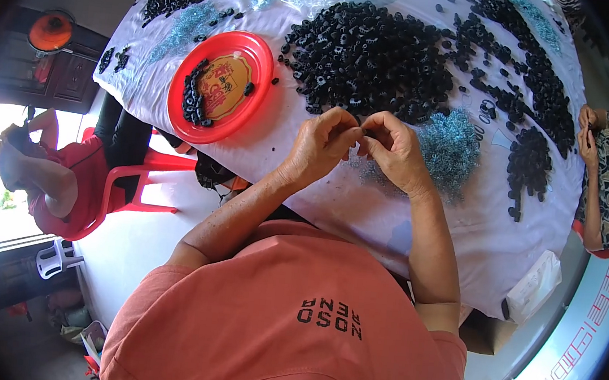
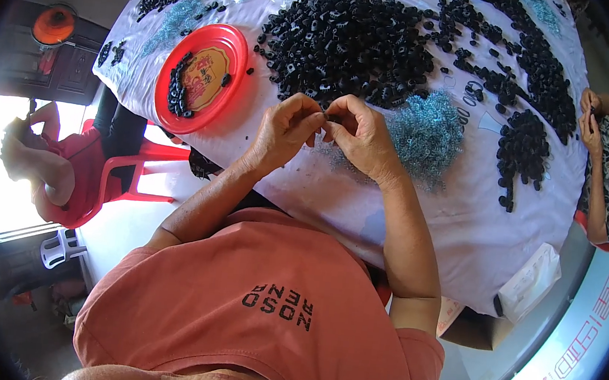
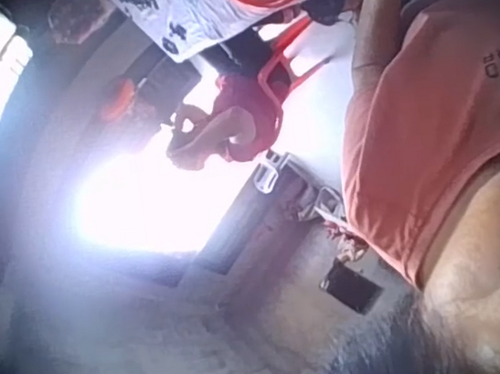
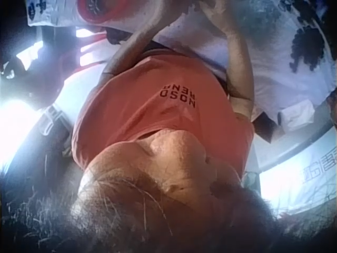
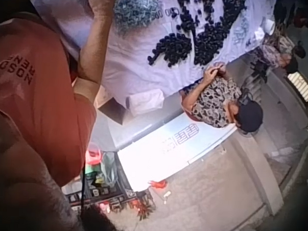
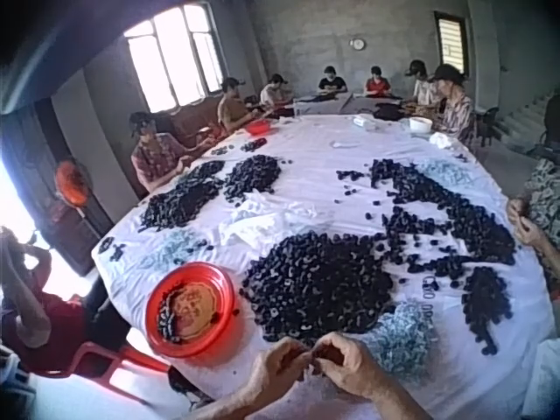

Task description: The person passes a tray filled with plastic components to another person, then picks up black plastic pieces and small fasteners from the table and assembles them together by hand.

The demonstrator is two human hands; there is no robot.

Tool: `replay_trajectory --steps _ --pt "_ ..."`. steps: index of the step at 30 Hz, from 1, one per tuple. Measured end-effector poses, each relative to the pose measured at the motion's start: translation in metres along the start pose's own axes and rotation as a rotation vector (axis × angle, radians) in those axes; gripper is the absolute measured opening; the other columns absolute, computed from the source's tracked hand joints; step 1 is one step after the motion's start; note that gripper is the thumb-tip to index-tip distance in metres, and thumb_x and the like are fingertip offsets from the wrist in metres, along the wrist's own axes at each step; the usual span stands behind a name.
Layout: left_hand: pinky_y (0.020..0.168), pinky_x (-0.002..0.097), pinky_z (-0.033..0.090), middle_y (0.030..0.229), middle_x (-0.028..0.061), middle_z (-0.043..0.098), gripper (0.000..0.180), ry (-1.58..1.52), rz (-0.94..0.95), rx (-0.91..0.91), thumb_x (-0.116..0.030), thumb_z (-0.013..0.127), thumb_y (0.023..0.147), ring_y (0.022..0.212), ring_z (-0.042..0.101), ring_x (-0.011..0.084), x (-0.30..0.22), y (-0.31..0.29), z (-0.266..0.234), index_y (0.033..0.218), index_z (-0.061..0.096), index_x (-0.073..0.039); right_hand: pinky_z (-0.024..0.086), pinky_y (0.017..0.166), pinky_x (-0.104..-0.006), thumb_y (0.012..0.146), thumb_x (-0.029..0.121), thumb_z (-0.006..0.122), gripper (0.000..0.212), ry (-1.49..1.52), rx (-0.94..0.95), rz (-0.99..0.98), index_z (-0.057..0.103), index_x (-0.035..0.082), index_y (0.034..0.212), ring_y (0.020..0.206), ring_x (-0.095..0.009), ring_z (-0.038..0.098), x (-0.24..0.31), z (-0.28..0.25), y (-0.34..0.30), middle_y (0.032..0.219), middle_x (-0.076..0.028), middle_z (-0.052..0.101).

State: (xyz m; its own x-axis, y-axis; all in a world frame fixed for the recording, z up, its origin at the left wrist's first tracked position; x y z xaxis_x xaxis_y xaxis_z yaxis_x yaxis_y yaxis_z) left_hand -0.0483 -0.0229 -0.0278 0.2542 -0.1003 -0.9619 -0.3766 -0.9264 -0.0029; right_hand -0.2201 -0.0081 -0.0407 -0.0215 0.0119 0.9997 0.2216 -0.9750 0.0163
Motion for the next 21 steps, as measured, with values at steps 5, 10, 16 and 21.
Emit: replay_trajectory --steps 5,10,16,21 --pt "0.056 0.0227 0.048 0.078 0.0051 0.064 0.01 -0.083 -0.041 0.033 -0.006 0.054 0.097 0.063 0.057 0.0082 0.0031 0.0013 0.0002 0.099 0.057 0.003 0.056 0.066 -0.0243 0.088 -0.004 0.062 0.012 0.012 -0.012 -0.018 0.057 0.0 0.098 0.073 -0.011 0.066 -0.0036 -0.0002 -0.0003 0.083 -0.005 0.065" --pt "0.058 0.023 0.048 0.081 0.0056 0.064 0.011 -0.149 -0.073 0.071 -0.005 0.049 0.099 0.065 0.06 0.0092 0.0053 0.0018 -0.003 0.101 0.057 0.003 0.056 0.066 -0.0236 0.089 -0.003 0.061 0.01 -0.015 -0.051 -0.024 0.06 -0.001 0.098 0.072 -0.01 0.067 -0.0009 0.0005 0.0001 0.083 -0.005 0.066" --pt "0.057 0.0225 0.048 0.082 0.0051 0.065 0.014 -0.224 -0.111 0.078 -0.008 0.048 0.101 0.067 0.063 0.01 0.0084 -0.0001 -0.005 0.103 0.057 0.001 0.056 0.066 -0.0234 0.089 -0.002 0.061 0.008 -0.008 -0.047 -0.004 0.062 -0.001 0.098 0.072 -0.01 0.067 0.0 0.0007 -0.0001 0.083 -0.005 0.067" --pt "0.056 0.0224 0.048 0.082 0.0053 0.065 0.014 -0.216 -0.112 0.081 -0.009 0.048 0.101 0.066 0.063 0.0096 0.0087 -0.0022 -0.0045 0.103 0.057 0.001 0.056 0.066 -0.0236 0.088 -0.003 0.062 0.007 -0.046 -0.034 -0.019 0.061 -0.001 0.095 0.074 -0.009 0.066 -0.0005 0.001 -0.0009 0.082 -0.004 0.066"
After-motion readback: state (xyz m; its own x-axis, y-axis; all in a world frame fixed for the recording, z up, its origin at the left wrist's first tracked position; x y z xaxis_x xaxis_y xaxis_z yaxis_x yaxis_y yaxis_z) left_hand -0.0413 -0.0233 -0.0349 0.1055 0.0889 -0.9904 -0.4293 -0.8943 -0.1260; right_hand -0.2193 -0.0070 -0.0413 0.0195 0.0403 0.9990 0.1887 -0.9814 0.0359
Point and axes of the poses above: each hand's wrist, its own y-axis towards the middle knuckle, its own z-axis out of the palm, x = y × z, the point moved 1 cm from there along y, towards the middle knuckle
